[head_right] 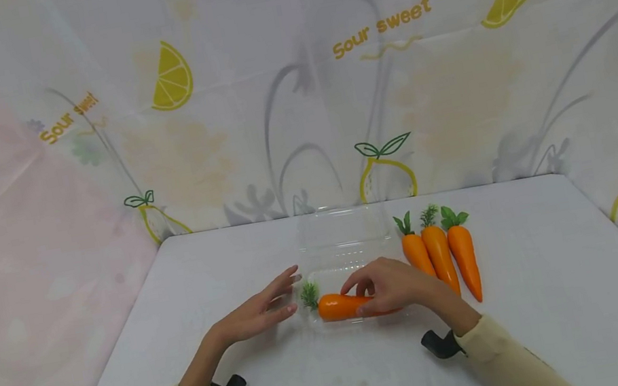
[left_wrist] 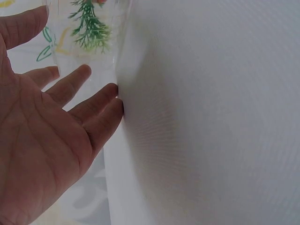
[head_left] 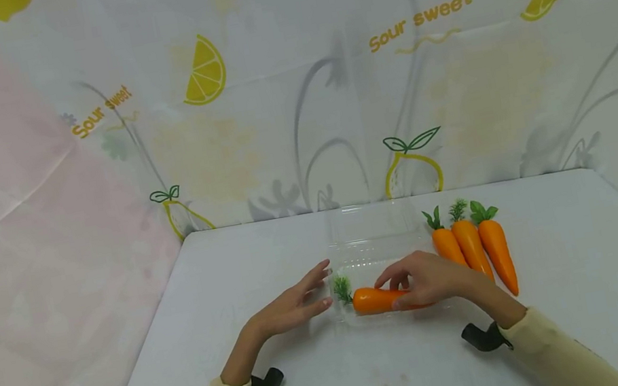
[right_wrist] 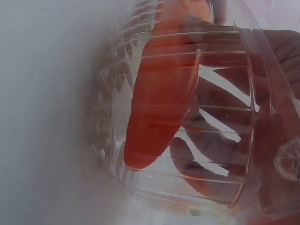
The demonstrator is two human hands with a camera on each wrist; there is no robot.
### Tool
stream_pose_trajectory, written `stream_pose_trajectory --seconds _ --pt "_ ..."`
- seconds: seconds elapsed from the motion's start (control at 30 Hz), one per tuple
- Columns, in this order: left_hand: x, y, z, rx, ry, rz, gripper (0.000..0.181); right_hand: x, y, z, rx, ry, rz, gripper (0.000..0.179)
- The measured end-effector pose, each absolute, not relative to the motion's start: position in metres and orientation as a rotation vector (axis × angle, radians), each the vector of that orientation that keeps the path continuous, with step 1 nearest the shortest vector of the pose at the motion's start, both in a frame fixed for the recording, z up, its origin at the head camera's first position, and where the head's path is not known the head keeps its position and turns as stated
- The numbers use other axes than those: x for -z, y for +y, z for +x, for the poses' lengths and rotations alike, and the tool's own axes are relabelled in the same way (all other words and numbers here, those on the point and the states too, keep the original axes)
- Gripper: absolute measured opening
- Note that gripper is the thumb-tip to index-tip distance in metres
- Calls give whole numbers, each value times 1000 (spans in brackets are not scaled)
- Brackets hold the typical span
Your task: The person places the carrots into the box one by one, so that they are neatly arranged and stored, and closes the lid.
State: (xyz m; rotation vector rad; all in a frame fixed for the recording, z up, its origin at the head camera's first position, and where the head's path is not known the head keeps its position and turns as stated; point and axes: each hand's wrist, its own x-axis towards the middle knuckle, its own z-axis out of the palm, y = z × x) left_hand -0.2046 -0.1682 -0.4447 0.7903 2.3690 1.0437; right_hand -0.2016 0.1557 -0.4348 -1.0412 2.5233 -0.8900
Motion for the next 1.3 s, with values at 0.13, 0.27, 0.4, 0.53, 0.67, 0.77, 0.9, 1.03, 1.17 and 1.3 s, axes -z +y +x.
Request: stream_pose_trajectory --seconds 0.13,0.27,0.4,0.53,0.67,0.77,0.9,1.03,1.17,1.3 --pt "446 -169 -205 -1055 2363 805 76 435 154 -201 874 2517 -1072 32" --pt "447 -169 -205 -1055 2366 809 76 437 154 -201 873 2509 -1091 32" --pt "446 -169 -206 -1048 2367 810 76 437 154 -201 867 2507 -1103 31" --pt "445 -169 -205 -1050 2361 810 76 436 154 -201 879 2471 -1131 30" --pt "445 -169 -205 -1051 2362 805 76 436 154 -202 891 2429 -1158 31" --pt "445 -168 -205 -1051 2365 796 75 436 154 -202 877 2434 -1163 32" --pt "444 -168 -204 -1047 2370 792 76 435 154 -202 849 2457 -1144 35" --pt "443 -168 -204 -1044 2374 792 76 431 157 -202 851 2488 -1072 38" --pt "444 -168 -205 -1045 2371 792 75 427 161 -202 931 2520 -1019 39" --pt "445 -169 -205 -1041 2371 793 76 427 167 -202 1033 2581 -1062 40"
